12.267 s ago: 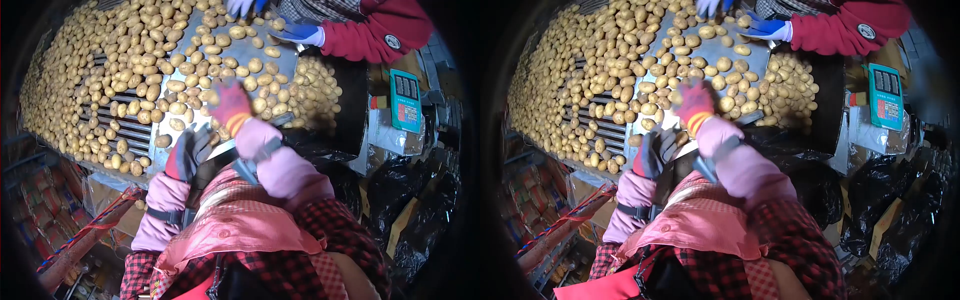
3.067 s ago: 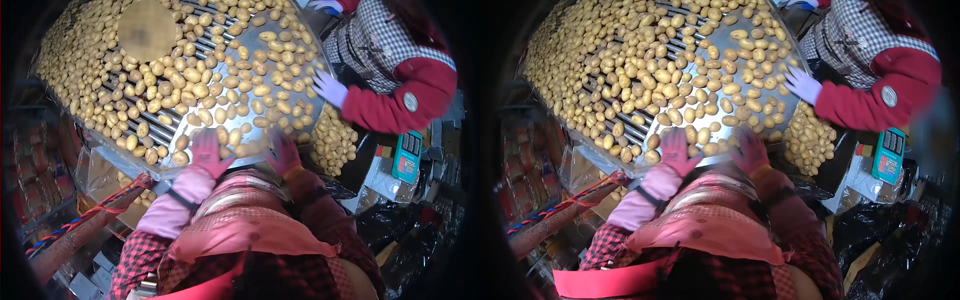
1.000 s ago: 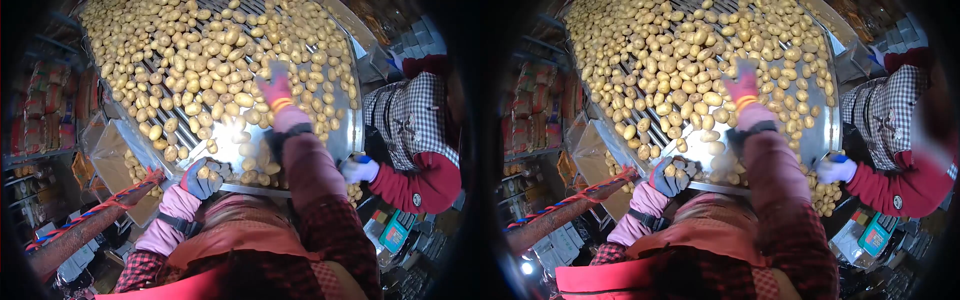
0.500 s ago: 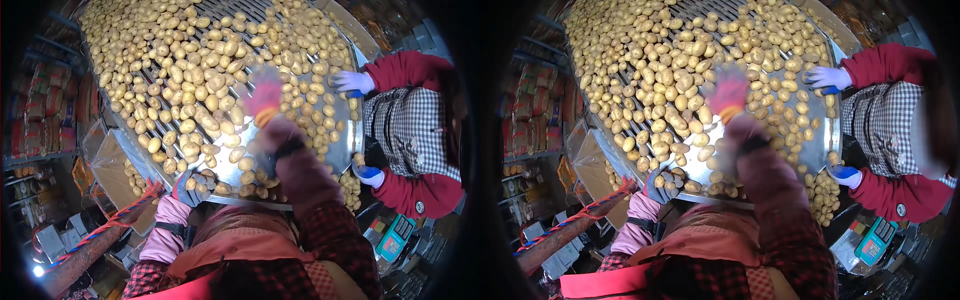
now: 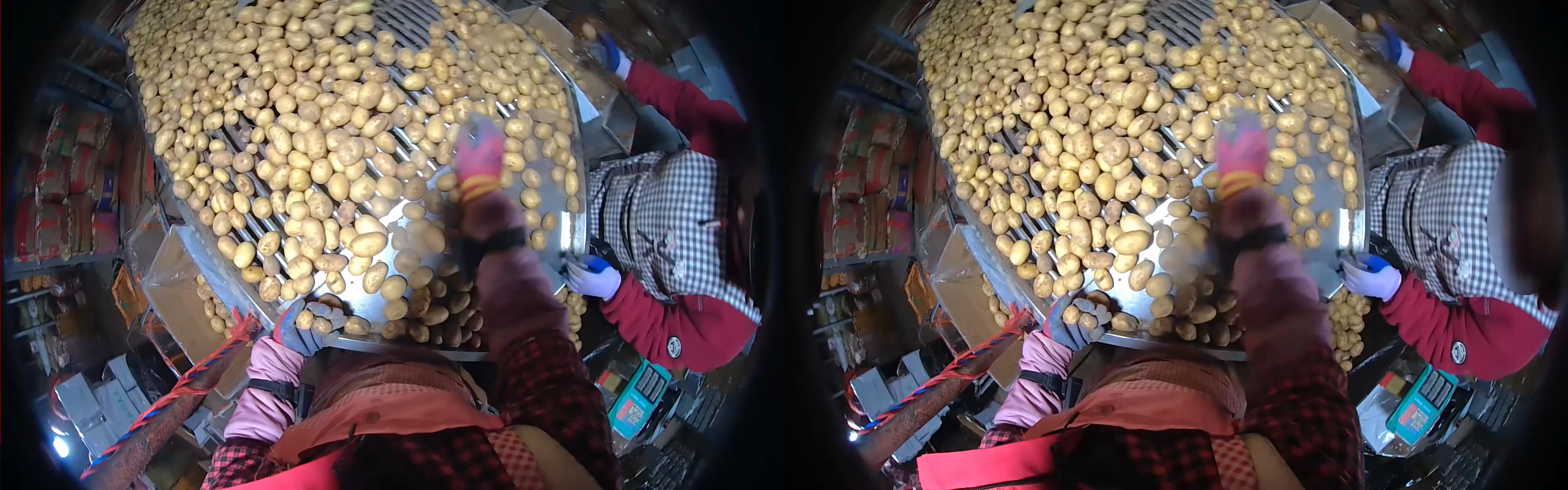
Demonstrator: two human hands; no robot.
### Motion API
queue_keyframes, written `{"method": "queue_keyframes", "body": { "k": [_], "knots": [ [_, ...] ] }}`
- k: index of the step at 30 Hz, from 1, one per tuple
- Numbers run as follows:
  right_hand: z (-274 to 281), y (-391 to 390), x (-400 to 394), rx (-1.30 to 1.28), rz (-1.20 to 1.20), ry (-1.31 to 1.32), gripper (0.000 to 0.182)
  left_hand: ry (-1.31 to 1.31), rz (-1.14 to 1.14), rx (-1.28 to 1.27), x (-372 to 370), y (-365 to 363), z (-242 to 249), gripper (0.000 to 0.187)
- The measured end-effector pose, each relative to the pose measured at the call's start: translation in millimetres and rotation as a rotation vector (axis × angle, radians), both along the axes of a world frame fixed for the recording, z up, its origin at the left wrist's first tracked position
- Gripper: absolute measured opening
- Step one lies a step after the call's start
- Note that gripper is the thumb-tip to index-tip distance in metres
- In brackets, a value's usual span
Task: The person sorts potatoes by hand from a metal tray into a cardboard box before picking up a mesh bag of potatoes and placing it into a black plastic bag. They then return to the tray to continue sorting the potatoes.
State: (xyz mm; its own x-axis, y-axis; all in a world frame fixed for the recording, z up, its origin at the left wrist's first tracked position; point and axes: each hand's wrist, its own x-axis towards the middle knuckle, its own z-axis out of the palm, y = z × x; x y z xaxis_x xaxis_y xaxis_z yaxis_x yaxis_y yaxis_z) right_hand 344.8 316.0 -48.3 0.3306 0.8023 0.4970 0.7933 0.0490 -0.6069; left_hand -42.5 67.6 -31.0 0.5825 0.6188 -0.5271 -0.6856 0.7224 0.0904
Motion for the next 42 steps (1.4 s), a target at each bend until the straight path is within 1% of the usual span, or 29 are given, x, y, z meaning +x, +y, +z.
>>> {"method": "queue_keyframes", "body": {
  "k": [1,3,5,7,9,11,12,13,15,16,17,20,21,22,24,26,28,30,31,32,33,34,36,37,38,39,40,41,42],
  "knots": [
    [-1,22,24,-0.013,-0.073,-0.017,0.046,0.101,0.007,0.031,-1,-3,-1,0.054],
    [-12,62,50,-0.363,-0.176,-0.184,0.070,0.295,0.057,0.036,-1,-6,-4,0.058],
    [-21,113,74,-0.552,-0.039,-0.064,0.076,0.009,0.126,0.000,-18,-13,-48,0.057],
    [-25,149,84,-0.708,-0.055,-0.104,0.081,0.299,-0.010,0.186,-16,-11,-31,0.055],
    [-17,166,81,-0.828,-0.101,-0.134,0.084,0.350,-0.259,0.365,-18,13,-10,0.050],
    [-6,174,79,-0.900,-0.181,-0.139,0.086,0.463,-0.285,0.184,-8,14,-7,0.041],
    [-14,172,83,-0.895,-0.177,-0.169,0.087,0.515,-0.291,0.089,-3,14,-6,0.037],
    [-31,168,93,-0.886,-0.171,-0.201,0.089,0.508,-0.285,0.063,6,29,22,0.037],
    [-27,167,92,-0.908,-0.138,-0.252,0.092,0.676,-0.362,0.574,6,31,23,0.032],
    [-24,169,91,-0.948,-0.117,-0.269,0.093,0.778,-0.351,0.807,9,38,34,0.029],
    [-24,176,93,-0.948,-0.027,-0.300,0.098,0.672,-0.338,0.623,7,41,52,0.020],
    [-42,199,108,-1.036,-0.056,-0.319,0.098,0.537,-0.402,0.367,-11,18,-14,0.012],
    [-50,198,116,-0.955,-0.057,-0.297,0.096,0.546,-0.401,0.476,-15,12,-28,0.012],
    [-42,197,115,-0.972,-0.024,-0.236,0.086,0.555,-0.378,0.500,-11,19,-12,0.012],
    [-46,190,124,-0.933,-0.001,-0.188,0.085,0.574,-0.330,0.547,-1,33,21,0.015],
    [-53,184,128,-0.866,0.004,-0.141,0.083,0.748,-0.325,0.699,4,35,22,0.030],
    [-65,180,129,-0.811,0.010,-0.100,0.082,0.917,-0.412,1.185,-8,32,-1,0.030],
    [-73,174,131,-0.750,0.032,-0.055,0.080,1.016,-0.497,1.535,-12,37,-9,0.031],
    [-75,172,133,-0.711,0.058,-0.025,0.079,1.046,-0.537,1.632,-12,44,-4,0.031],
    [-78,167,134,-0.680,0.095,0.010,0.079,0.899,-0.523,1.336,-9,37,6,0.035],
    [-81,163,134,-0.645,0.160,0.040,0.078,0.729,-0.435,1.005,-6,32,18,0.040],
    [-38,129,90,-0.611,0.017,0.132,0.073,0.601,-0.309,0.707,-2,27,32,0.045],
    [-28,103,66,-0.454,0.098,0.078,0.072,0.009,0.073,0.003,-1,15,23,0.052],
    [-24,92,59,-0.375,0.147,0.026,0.069,-0.156,0.200,-0.004,-4,9,-8,0.059],
    [-4,64,42,-0.341,0.241,0.116,0.064,0.030,0.276,-0.165,-1,10,-9,0.057],
    [17,36,23,-0.311,0.335,0.210,0.058,0.012,0.281,-0.092,6,16,2,0.056],
    [53,12,-5,-0.277,0.434,0.486,0.054,-0.075,0.281,-0.061,7,21,15,0.054],
    [43,3,0,-0.241,0.495,0.719,0.049,-0.113,0.262,-0.018,8,24,10,0.053],
    [57,-15,-2,-0.258,0.506,0.586,0.052,-0.184,0.264,-0.148,8,29,6,0.053]
  ]
}}
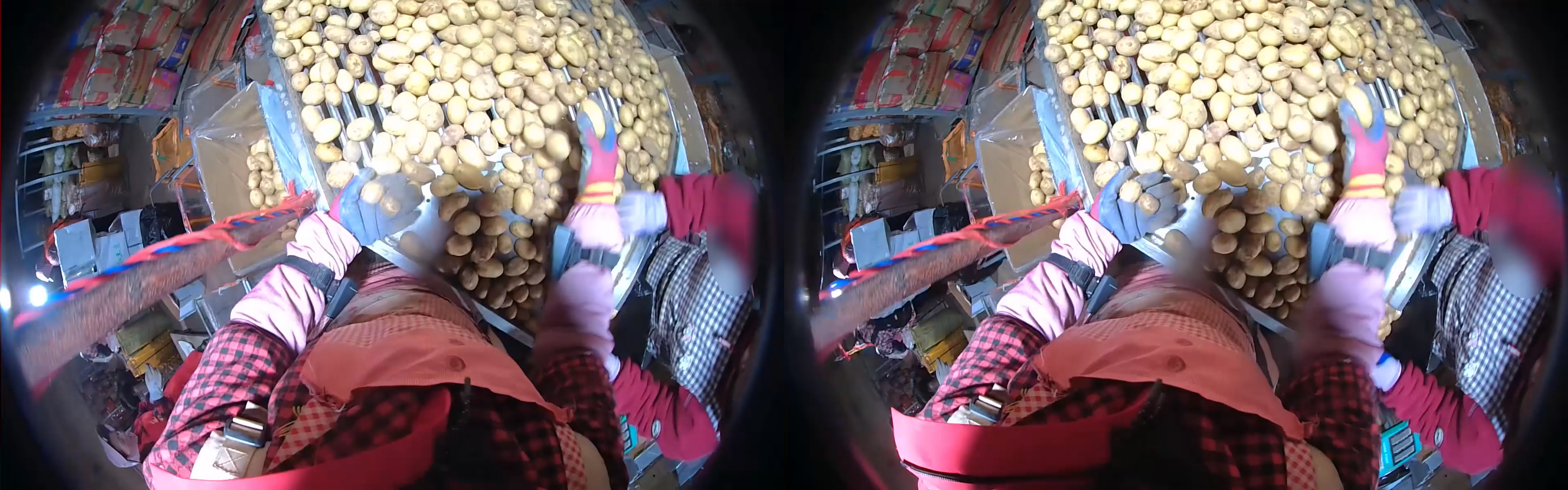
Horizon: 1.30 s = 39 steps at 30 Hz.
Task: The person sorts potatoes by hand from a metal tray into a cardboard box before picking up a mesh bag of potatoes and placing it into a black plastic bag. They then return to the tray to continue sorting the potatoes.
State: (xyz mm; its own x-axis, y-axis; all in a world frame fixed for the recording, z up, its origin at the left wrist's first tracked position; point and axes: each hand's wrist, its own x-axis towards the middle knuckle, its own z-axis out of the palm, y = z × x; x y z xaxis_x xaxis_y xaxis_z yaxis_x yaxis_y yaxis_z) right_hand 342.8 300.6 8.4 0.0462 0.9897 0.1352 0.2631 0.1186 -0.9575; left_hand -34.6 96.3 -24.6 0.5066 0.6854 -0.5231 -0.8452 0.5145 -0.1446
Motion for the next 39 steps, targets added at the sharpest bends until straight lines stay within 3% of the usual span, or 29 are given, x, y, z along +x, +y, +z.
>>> {"method": "queue_keyframes", "body": {
  "k": [1,3,5,8,9,11,12,13,14,16,17,18,19,20,22,23,24,25,29,31,33,35,36,37,38,39],
  "knots": [
    [-20,-26,1,-0.011,0.050,0.327,0.050,-0.083,0.003,-0.126,0,5,-4,0.052],
    [-36,-73,-12,0.002,0.092,0.564,0.044,-0.368,0.057,-0.333,4,7,36,0.053],
    [-16,-121,-68,0.040,0.066,0.385,0.037,0.235,-0.127,0.150,16,-10,53,0.055],
    [15,-171,-101,0.042,0.107,0.219,0.039,0.400,-0.266,0.211,-3,-37,20,0.064],
    [21,-184,-111,0.027,0.148,0.188,0.041,0.039,-0.309,0.424,-16,-46,6,0.071],
    [32,-210,-133,-0.018,0.245,0.135,0.045,-0.145,-0.316,0.432,-36,-67,10,0.071],
    [34,-215,-142,-0.117,0.345,0.384,0.043,-0.228,-0.307,0.431,-44,-78,12,0.071],
    [37,-221,-151,-0.239,0.421,0.653,0.041,0.232,-0.286,0.253,-47,-94,59,0.069],
    [39,-227,-160,-0.373,0.467,0.890,0.040,0.228,-0.218,0.200,-58,-112,72,0.060],
    [54,-238,-181,-0.665,0.699,1.509,0.038,0.506,-0.209,0.334,-86,-151,74,0.048],
    [67,-250,-202,-0.763,0.718,1.483,0.037,0.587,-0.165,0.326,-102,-173,72,0.043],
    [69,-263,-220,-0.858,0.764,1.412,0.037,0.501,-0.047,0.209,-120,-198,61,0.038],
    [72,-275,-238,-0.951,0.812,1.340,0.037,0.254,0.156,0.125,-141,-222,55,0.037],
    [67,-283,-254,-1.034,0.876,1.222,0.038,0.325,0.223,0.093,-161,-245,43,0.036],
    [62,-310,-295,-1.414,0.749,1.030,0.038,0.427,0.316,0.016,-190,-287,19,0.036],
    [44,-323,-308,-1.500,0.878,0.961,0.039,0.428,0.425,-0.209,-196,-306,29,0.041],
    [28,-330,-331,-1.536,0.950,0.898,0.042,0.372,0.620,-0.191,-207,-334,-3,0.048],
    [24,-331,-370,-1.528,1.004,0.859,0.044,0.391,0.681,-0.228,-220,-365,-28,0.049],
    [64,-293,-582,-1.227,1.134,0.991,0.053,0.493,0.908,-0.373,-237,-422,-29,0.046],
    [86,-282,-643,-1.143,1.161,0.994,0.058,0.505,1.047,-0.490,-242,-439,-39,0.046],
    [90,-290,-638,-1.137,1.244,0.890,0.059,0.473,1.145,-0.608,-261,-462,-77,0.055],
    [75,-297,-609,-1.119,1.260,0.796,0.061,0.431,1.249,-0.772,-268,-461,-66,0.058],
    [59,-296,-579,-1.274,1.250,0.775,0.057,0.406,1.293,-0.860,-269,-460,-63,0.060],
    [28,-293,-546,-1.248,1.301,0.780,0.057,0.478,1.295,-0.790,-270,-462,-70,0.061],
    [14,-286,-500,-1.389,1.223,0.668,0.050,0.490,1.252,-0.684,-268,-461,-72,0.060],
    [-34,-289,-447,-0.896,1.419,0.629,0.046,0.505,1.200,-0.574,-269,-457,-66,0.059]
  ]
}}
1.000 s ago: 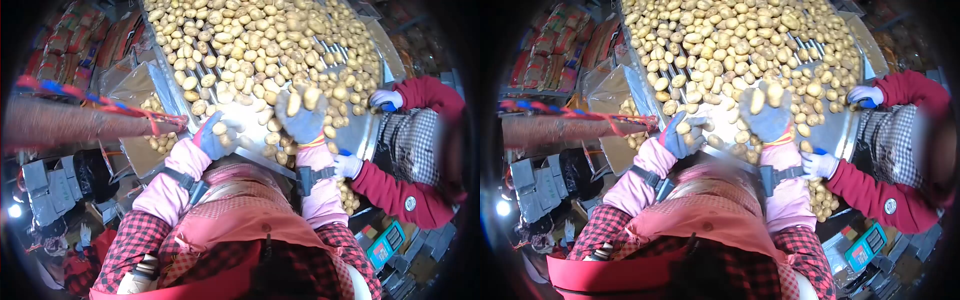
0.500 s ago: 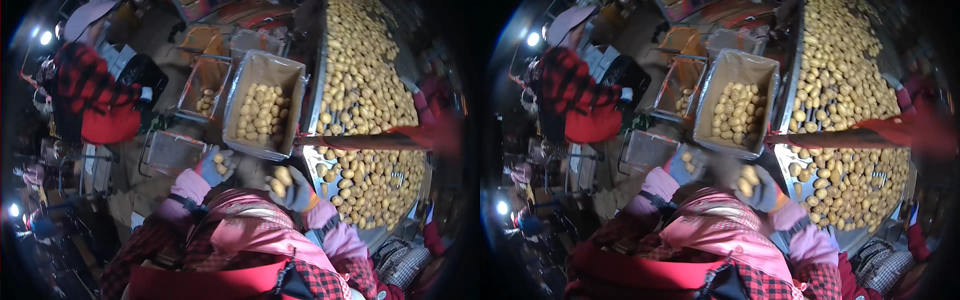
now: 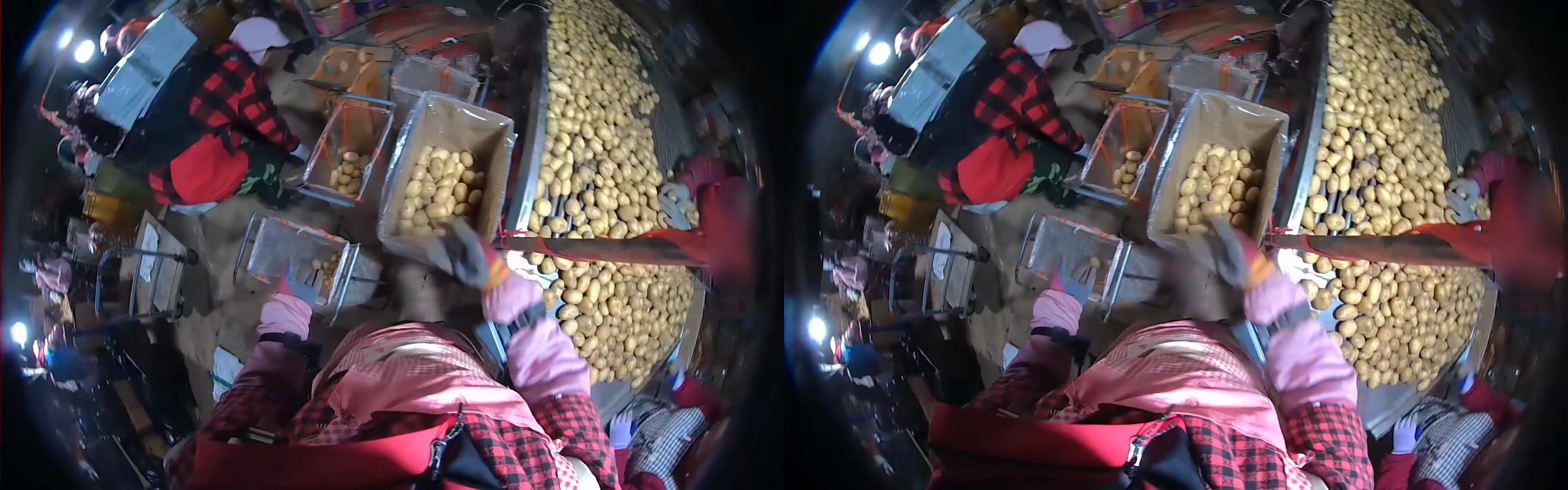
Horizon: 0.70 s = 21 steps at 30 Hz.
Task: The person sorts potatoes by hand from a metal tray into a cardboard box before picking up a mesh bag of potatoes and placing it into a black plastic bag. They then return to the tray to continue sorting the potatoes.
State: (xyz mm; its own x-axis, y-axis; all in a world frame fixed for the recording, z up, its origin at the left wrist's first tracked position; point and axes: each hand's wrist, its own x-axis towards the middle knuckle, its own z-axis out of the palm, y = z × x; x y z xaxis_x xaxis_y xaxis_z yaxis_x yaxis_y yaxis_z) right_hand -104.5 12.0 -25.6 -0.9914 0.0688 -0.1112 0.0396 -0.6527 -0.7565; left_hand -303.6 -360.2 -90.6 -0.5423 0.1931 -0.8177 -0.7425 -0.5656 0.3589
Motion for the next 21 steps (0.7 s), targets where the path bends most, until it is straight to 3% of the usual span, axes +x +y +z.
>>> {"method": "queue_keyframes", "body": {
  "k": [1,2,4,5,6,8,9,11,12,13,14,15,17,18,19,21],
  "knots": [
    [-41,-4,48,0.380,-0.070,0.269,0.042,0.044,-0.092,0.070,-2,9,8,0.058],
    [-27,-4,88,-0.372,-0.173,-0.261,0.043,0.085,-0.282,0.082,2,24,27,0.054],
    [-24,-16,154,-0.456,-0.302,-0.394,0.044,0.151,-0.708,0.115,17,70,69,0.048],
    [-2,-27,185,-0.516,-0.412,-0.408,0.043,0.504,-1.226,0.124,9,101,67,0.046],
    [-7,-46,219,-0.373,-0.523,-0.431,0.044,0.827,-1.865,0.320,24,170,44,0.044],
    [10,-100,289,-0.059,-0.729,-0.528,0.049,0.329,-1.709,0.424,68,212,107,0.045],
    [1,-109,302,-0.326,-0.813,-0.514,0.048,0.525,-1.787,0.434,90,235,102,0.045],
    [-1,-145,325,-0.283,-0.908,-0.558,0.047,0.949,-1.868,0.467,126,286,94,0.044],
    [-3,-162,340,0.012,-0.916,-0.590,0.039,1.127,-1.928,0.416,168,307,94,0.046],
    [-5,-179,356,0.307,-0.934,-0.644,0.036,1.972,-2.018,0.268,187,331,109,0.052],
    [-15,-191,369,0.401,-0.922,-0.661,0.038,2.160,-2.031,0.176,212,348,101,0.056],
    [-25,-204,380,0.329,-0.988,-0.680,0.041,2.350,-2.028,0.067,238,357,90,0.060],
    [-18,-217,388,0.185,-1.130,-0.705,0.048,2.611,-2.112,-0.153,292,359,79,0.073],
    [-17,-212,393,0.197,-1.255,-0.720,0.047,2.574,-2.297,0.071,316,364,76,0.078],
    [-13,-191,391,0.298,-1.352,-0.802,0.045,2.574,-2.199,0.377,333,374,57,0.073],
    [10,-147,379,0.588,-1.510,-1.078,0.042,2.432,-2.227,0.551,365,374,66,0.068]
  ]
}}
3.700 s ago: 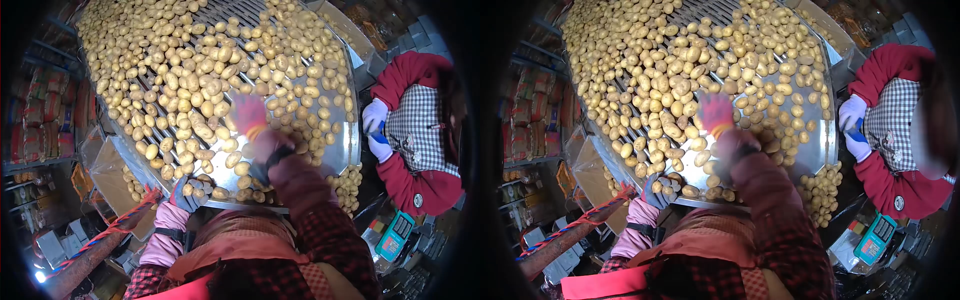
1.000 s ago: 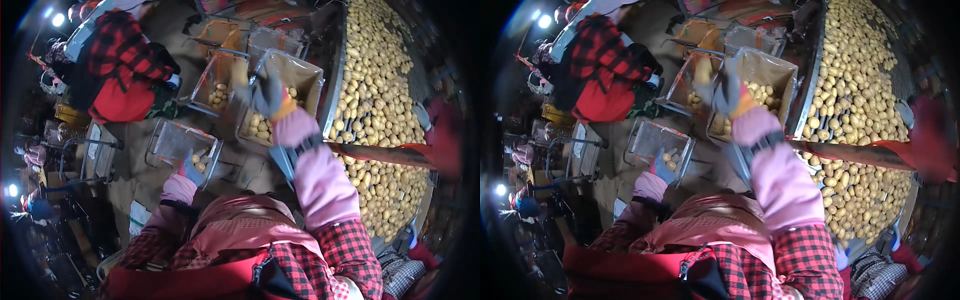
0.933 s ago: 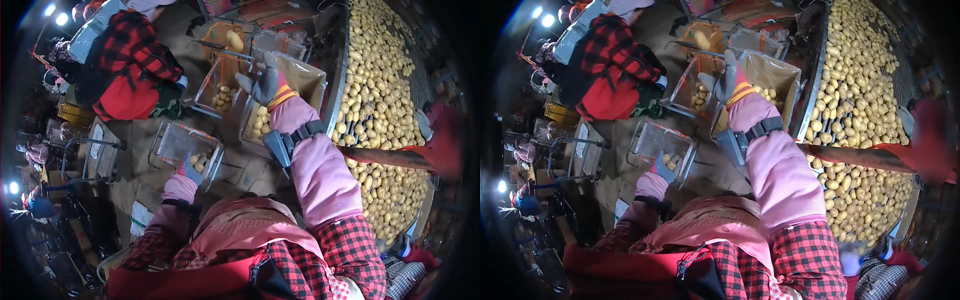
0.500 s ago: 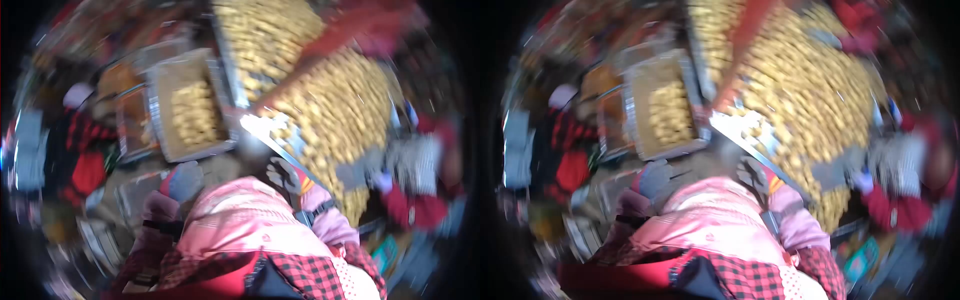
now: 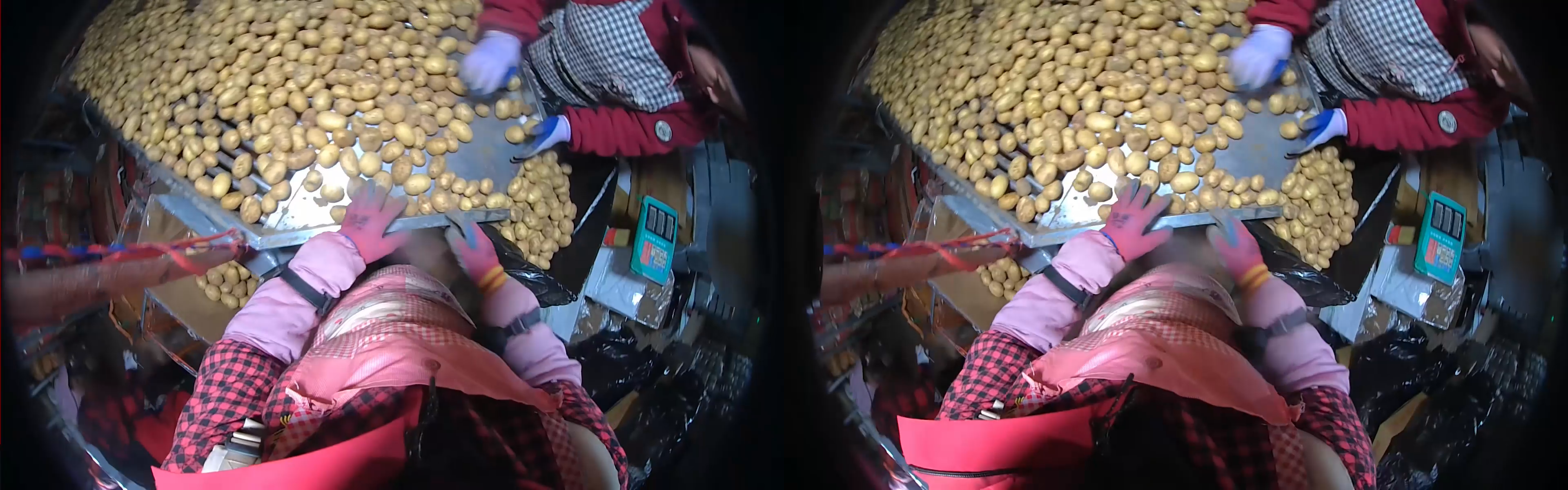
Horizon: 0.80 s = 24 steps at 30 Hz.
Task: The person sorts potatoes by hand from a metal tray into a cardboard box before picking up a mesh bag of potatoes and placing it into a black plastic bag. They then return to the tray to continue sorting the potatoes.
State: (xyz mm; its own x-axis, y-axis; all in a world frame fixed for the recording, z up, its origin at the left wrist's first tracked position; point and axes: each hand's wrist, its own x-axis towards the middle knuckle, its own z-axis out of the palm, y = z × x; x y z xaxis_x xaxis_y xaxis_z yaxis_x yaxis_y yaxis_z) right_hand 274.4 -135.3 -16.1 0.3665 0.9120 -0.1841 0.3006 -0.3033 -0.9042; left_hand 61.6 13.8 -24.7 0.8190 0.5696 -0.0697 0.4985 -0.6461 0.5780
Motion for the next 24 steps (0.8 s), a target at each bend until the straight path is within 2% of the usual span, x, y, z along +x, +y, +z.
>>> {"method": "queue_keyframes", "body": {
  "k": [2,3,4,5,6,7,8,10,12,14,15,18,19,20,21,22,24],
  "knots": [
    [-11,32,-7,0.106,0.210,-0.713,0.047,-0.263,0.042,0.089,5,33,9,0.061],
    [-18,65,-22,-0.058,0.367,-0.815,0.048,-0.301,0.195,0.327,5,52,-14,0.051],
    [3,81,-38,0.001,0.287,-0.731,0.047,0.122,0.254,0.215,7,77,14,0.045],
    [-16,97,-44,-0.007,0.445,-0.733,0.048,-0.094,0.398,0.429,-6,88,10,0.042],
    [-22,111,-52,0.022,0.492,-0.771,0.054,0.032,0.372,0.485,-35,115,-17,0.051],
    [-26,128,-53,-0.100,0.593,-0.897,0.063,0.116,0.362,0.579,-42,114,-19,0.056],
    [-25,145,-45,-0.124,0.665,-0.879,0.066,0.212,0.362,0.688,-53,112,-16,0.061],
    [-36,181,-23,-0.130,0.677,-0.851,0.069,0.232,0.355,0.603,-67,112,-33,0.068],
    [-58,218,-4,-0.142,0.473,-1.068,0.072,0.310,0.389,0.580,-70,109,-35,0.072],
    [-39,243,16,-0.203,0.126,-0.967,0.071,0.323,0.430,0.544,-64,105,-31,0.074],
    [-30,245,18,-0.133,-0.034,-0.959,0.065,0.338,0.418,0.589,-64,105,-30,0.076],
    [-12,207,-2,0.072,0.204,-0.696,0.058,0.348,0.406,0.627,-64,105,-33,0.075],
    [7,187,-7,-0.107,0.439,-0.517,0.053,0.310,0.395,0.642,-63,104,-35,0.072],
    [26,159,-10,-0.281,0.673,-0.333,0.049,0.392,0.444,0.690,-57,97,-46,0.069],
    [-2,115,-24,0.077,0.532,-0.428,0.043,0.280,0.464,0.561,-49,88,-46,0.069],
    [-7,84,-25,0.375,0.465,-0.655,0.046,0.167,0.479,0.427,-37,75,-45,0.070],
    [8,42,-18,0.009,0.549,-0.414,0.048,0.364,0.403,0.505,8,43,-31,0.069]
  ]
}}
